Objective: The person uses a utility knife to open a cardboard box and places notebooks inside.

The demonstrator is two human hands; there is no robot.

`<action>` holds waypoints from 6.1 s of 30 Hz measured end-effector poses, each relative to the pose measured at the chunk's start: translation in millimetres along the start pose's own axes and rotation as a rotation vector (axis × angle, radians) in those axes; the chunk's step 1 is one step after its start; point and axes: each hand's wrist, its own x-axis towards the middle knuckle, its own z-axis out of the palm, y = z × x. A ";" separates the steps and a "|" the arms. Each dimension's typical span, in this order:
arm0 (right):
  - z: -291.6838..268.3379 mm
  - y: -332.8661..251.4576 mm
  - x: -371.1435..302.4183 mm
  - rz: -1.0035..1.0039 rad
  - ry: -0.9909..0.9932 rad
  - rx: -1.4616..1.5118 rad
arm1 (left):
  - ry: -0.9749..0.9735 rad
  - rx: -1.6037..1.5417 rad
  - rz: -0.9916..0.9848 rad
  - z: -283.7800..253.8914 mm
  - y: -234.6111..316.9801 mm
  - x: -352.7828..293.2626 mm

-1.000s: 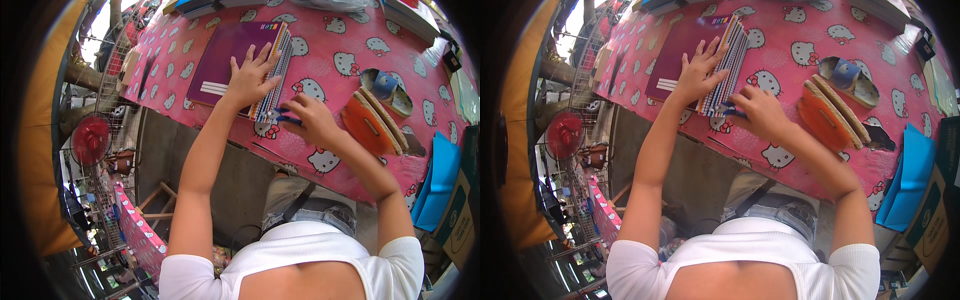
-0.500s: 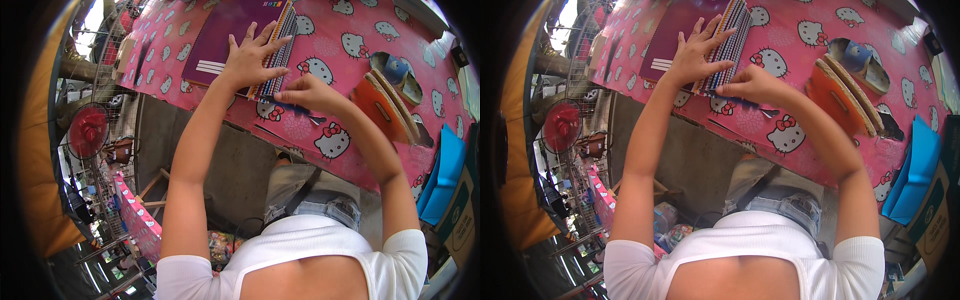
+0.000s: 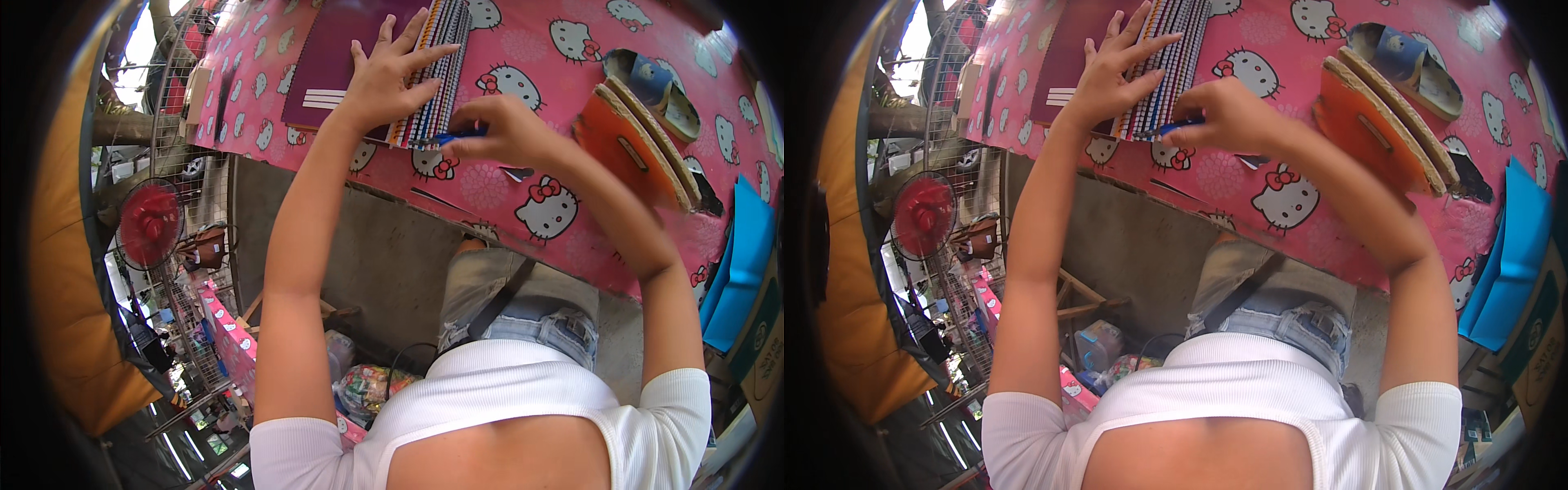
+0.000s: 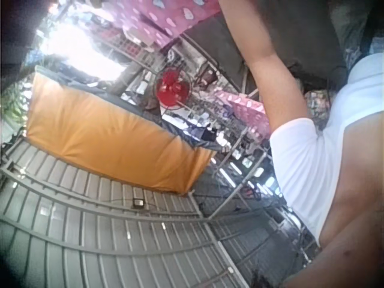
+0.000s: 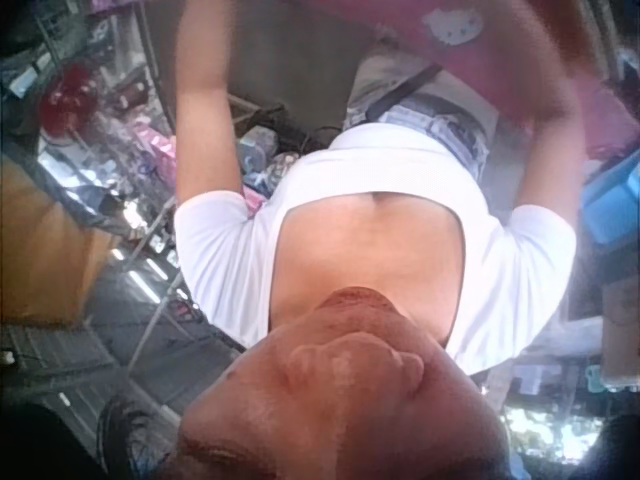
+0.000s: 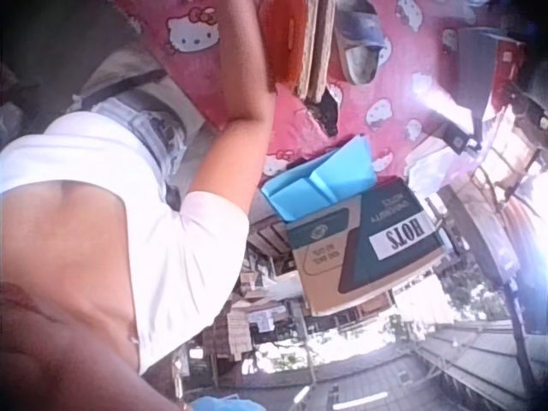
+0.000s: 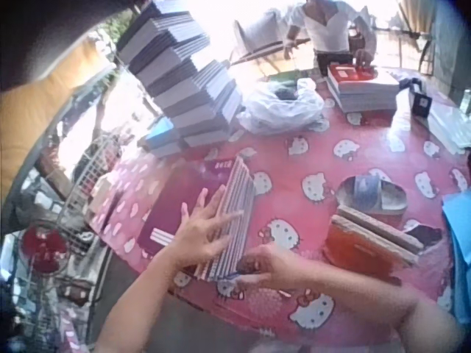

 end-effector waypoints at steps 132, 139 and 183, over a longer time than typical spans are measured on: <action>2.0 1.1 -4.8 0.154 -0.124 -0.556 | -0.723 0.707 0.394 -8.2 54.4 -10.7; -13.2 -2.3 8.0 0.508 -0.398 -0.383 | -0.484 0.658 0.496 6.6 41.1 -13.7; -11.8 -27.6 -3.8 0.129 -0.009 -0.905 | 0.356 -1.529 -1.028 -23.9 -120.2 -113.8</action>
